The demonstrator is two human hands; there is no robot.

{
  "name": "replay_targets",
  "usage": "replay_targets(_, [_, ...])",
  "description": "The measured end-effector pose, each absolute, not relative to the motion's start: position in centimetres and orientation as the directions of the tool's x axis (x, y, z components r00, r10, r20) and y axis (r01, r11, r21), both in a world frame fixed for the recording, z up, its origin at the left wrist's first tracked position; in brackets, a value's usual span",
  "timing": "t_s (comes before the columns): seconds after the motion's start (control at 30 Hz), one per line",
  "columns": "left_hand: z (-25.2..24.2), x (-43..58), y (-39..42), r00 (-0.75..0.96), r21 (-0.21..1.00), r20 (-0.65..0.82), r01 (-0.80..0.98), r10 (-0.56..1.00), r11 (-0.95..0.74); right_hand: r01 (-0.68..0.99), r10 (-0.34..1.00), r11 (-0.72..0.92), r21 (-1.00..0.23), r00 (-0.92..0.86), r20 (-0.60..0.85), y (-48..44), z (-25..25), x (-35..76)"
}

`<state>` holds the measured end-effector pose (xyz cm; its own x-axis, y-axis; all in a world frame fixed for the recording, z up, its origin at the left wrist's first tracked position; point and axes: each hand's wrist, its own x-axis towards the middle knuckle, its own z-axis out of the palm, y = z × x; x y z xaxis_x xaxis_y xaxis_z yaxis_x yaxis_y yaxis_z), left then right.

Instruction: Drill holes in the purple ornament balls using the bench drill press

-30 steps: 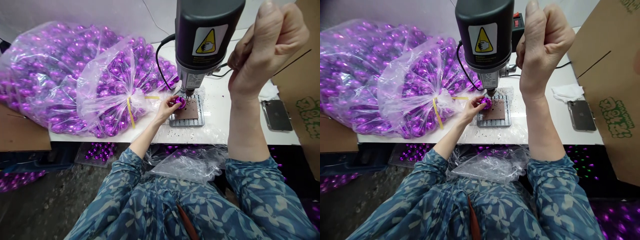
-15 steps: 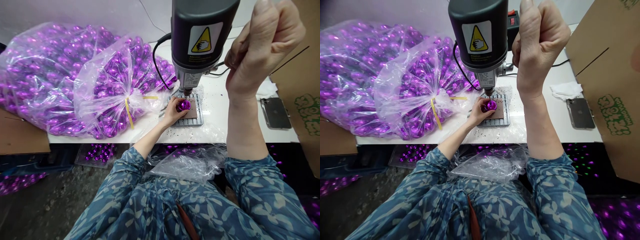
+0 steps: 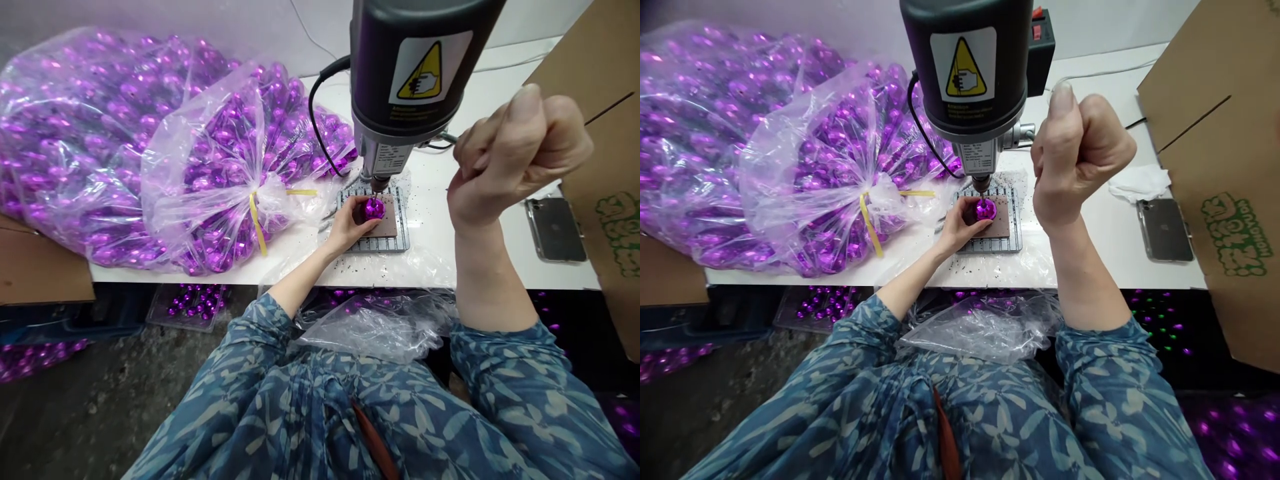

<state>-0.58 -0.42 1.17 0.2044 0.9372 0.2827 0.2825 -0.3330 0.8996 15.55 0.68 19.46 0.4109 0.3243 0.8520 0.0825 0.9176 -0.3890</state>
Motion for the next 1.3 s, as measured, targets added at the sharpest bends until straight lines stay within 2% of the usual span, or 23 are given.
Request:
replay_targets(0.33, [1.1, -0.6, -0.4, 0.206, 0.912, 0.269, 0.26, 0.941, -0.318, 0.136, 0.134, 0.967, -0.216, 0.451, 0.883, 2.3, 15.5, 16.4])
replay_targets(0.57, [1.3, -0.6, -0.4, 0.197, 0.91, 0.259, 0.28, 0.946, -0.307, 0.226, 0.076, 0.955, -0.19, 0.433, 0.898, 3.3, 13.5, 17.0])
replay_targets(0.77, [1.3, -0.5, -0.5, 0.189, 0.913, 0.255, 0.276, 0.948, -0.3, 0.242, 0.134, 0.937, -0.252, 0.418, 0.898, 2.3, 13.7, 16.6])
replay_targets(0.97, [1.7, -0.3, -0.7, 0.144, 0.927, 0.253, 0.246, 0.957, -0.282, 0.107, 0.301, 0.916, -0.388, 0.457, 0.837, 2.0, 20.9, 15.2])
replay_targets(1.07, [3.1, -0.9, -3.1, 0.078, 0.868, 0.311, 0.383, 0.947, -0.316, 0.072, 0.399, 0.878, -0.473, 0.437, 0.806, 2.4, 23.6, 15.0])
replay_targets(1.13, [4.5, -1.8, -5.5, 0.185, 0.799, 0.308, 0.483, 0.933, -0.359, 0.06, 0.449, 0.855, -0.516, 0.412, 0.793, 2.5, 24.2, 15.0])
replay_targets(1.23, [6.5, -3.6, -8.2, 0.546, 0.755, 0.155, 0.472, 0.823, -0.455, 0.022, 0.471, 0.85, -0.526, 0.415, 0.778, 2.5, 24.1, 15.1])
replay_targets(1.3, [6.8, -4.8, -7.5, 0.574, 0.776, 0.1, 0.465, 0.812, -0.425, -0.024, 0.451, 0.87, -0.492, 0.439, 0.777, 2.7, 23.8, 15.1])
